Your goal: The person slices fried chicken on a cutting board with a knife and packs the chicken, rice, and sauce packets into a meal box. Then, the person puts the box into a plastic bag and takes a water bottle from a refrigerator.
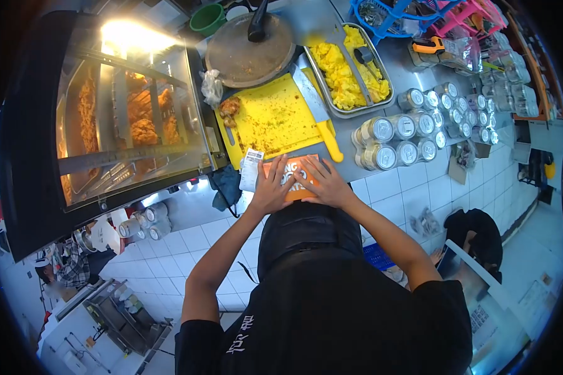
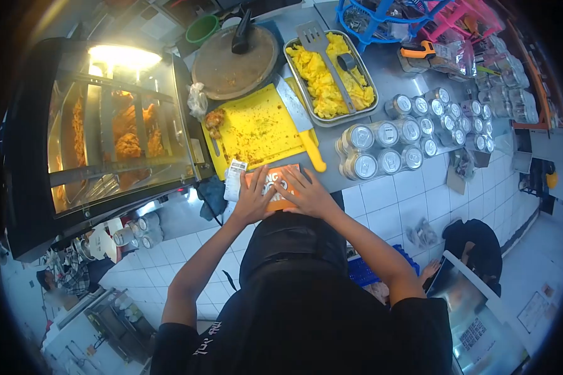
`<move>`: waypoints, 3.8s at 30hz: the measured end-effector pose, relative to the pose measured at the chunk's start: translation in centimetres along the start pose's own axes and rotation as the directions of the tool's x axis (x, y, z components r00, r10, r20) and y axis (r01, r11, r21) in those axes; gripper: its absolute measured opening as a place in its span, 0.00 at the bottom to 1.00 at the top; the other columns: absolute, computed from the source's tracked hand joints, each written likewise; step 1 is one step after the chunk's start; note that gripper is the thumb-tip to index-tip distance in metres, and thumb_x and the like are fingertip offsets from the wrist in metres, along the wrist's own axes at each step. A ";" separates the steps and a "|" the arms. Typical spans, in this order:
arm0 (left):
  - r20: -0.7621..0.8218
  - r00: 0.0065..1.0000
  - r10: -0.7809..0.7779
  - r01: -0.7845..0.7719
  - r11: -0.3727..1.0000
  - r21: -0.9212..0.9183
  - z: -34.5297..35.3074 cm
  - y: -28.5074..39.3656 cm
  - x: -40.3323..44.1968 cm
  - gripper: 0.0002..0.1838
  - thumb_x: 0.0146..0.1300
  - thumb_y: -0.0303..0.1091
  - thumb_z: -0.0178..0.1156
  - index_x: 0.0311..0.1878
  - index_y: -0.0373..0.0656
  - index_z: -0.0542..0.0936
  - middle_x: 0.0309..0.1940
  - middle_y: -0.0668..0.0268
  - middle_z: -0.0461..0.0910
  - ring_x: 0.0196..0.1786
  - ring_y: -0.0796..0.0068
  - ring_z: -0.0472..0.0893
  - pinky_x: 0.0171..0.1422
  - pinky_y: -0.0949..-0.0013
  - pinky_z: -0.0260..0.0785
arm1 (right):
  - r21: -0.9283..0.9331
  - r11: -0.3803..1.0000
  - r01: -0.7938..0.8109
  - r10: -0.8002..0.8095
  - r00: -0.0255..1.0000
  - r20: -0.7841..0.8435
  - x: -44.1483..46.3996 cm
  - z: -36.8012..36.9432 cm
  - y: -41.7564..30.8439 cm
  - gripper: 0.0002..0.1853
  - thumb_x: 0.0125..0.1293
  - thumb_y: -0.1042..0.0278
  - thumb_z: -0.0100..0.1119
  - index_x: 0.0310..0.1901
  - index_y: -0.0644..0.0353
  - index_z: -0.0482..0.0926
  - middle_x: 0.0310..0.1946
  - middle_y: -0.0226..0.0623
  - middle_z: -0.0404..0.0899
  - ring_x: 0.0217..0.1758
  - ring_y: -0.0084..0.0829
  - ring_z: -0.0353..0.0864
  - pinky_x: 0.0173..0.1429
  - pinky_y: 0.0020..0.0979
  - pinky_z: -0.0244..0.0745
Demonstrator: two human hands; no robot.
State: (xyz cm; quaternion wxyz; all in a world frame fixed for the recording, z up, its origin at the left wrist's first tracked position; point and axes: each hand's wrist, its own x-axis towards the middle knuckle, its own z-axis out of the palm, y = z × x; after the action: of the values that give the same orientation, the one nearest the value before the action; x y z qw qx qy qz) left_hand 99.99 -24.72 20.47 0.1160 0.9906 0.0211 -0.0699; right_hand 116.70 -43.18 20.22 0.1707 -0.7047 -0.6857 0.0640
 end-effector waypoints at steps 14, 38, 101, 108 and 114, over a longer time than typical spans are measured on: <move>-0.037 0.999 0.017 -0.021 0.993 -0.116 -0.8 0.6 -0.3 0.54 0.52 0.58 0.73 0.79 0.45 0.63 0.81 0.39 0.47 0.83 0.37 0.48 0.78 0.20 0.38 | -0.156 0.987 0.040 -0.078 0.965 -0.248 0.9 -0.2 0.2 0.21 0.69 0.63 0.56 0.63 0.45 0.76 0.62 0.42 0.79 0.67 0.45 0.78 0.72 0.52 0.69; 0.033 0.996 0.080 -0.080 0.997 -0.006 -0.7 0.2 -0.6 0.54 0.59 0.59 0.68 0.80 0.38 0.58 0.82 0.39 0.46 0.84 0.36 0.45 0.80 0.24 0.35 | 0.001 0.985 0.172 -0.171 0.980 -0.103 1.6 1.8 0.4 0.29 0.63 0.53 0.63 0.65 0.46 0.70 0.73 0.57 0.65 0.76 0.64 0.64 0.76 0.65 0.59; -0.345 0.930 -0.125 0.168 0.981 0.096 4.4 5.8 -1.8 0.23 0.73 0.34 0.59 0.69 0.59 0.76 0.78 0.58 0.66 0.81 0.41 0.60 0.79 0.22 0.39 | 0.965 0.107 -0.238 -0.307 0.916 0.260 -4.3 -9.1 7.5 0.20 0.78 0.59 0.57 0.63 0.64 0.78 0.59 0.40 0.82 0.61 0.28 0.80 0.65 0.34 0.76; -0.396 0.892 -0.217 0.289 0.949 0.130 5.7 7.5 -1.2 0.14 0.72 0.34 0.61 0.58 0.46 0.83 0.69 0.55 0.77 0.77 0.45 0.69 0.79 0.26 0.48 | 0.978 -0.045 -0.202 -0.484 0.861 0.156 -7.7 -28.8 17.6 0.22 0.80 0.59 0.56 0.66 0.65 0.75 0.58 0.41 0.82 0.59 0.28 0.83 0.65 0.34 0.77; -0.319 0.836 -0.447 0.443 0.892 -0.090 2.9 11.1 0.4 0.12 0.71 0.28 0.60 0.53 0.36 0.86 0.57 0.50 0.85 0.71 0.44 0.76 0.73 0.53 0.71 | 0.842 0.512 0.170 0.673 0.529 -0.516 -16.0 -41.9 40.9 0.14 0.78 0.58 0.57 0.51 0.60 0.81 0.43 0.34 0.84 0.46 0.27 0.83 0.52 0.31 0.78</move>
State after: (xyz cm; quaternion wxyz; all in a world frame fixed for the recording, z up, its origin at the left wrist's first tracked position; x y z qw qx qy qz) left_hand 100.66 -36.18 20.18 0.0977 0.9551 0.2702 0.0729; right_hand 168.13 -65.42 43.59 0.7542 -0.5886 -0.2815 0.0742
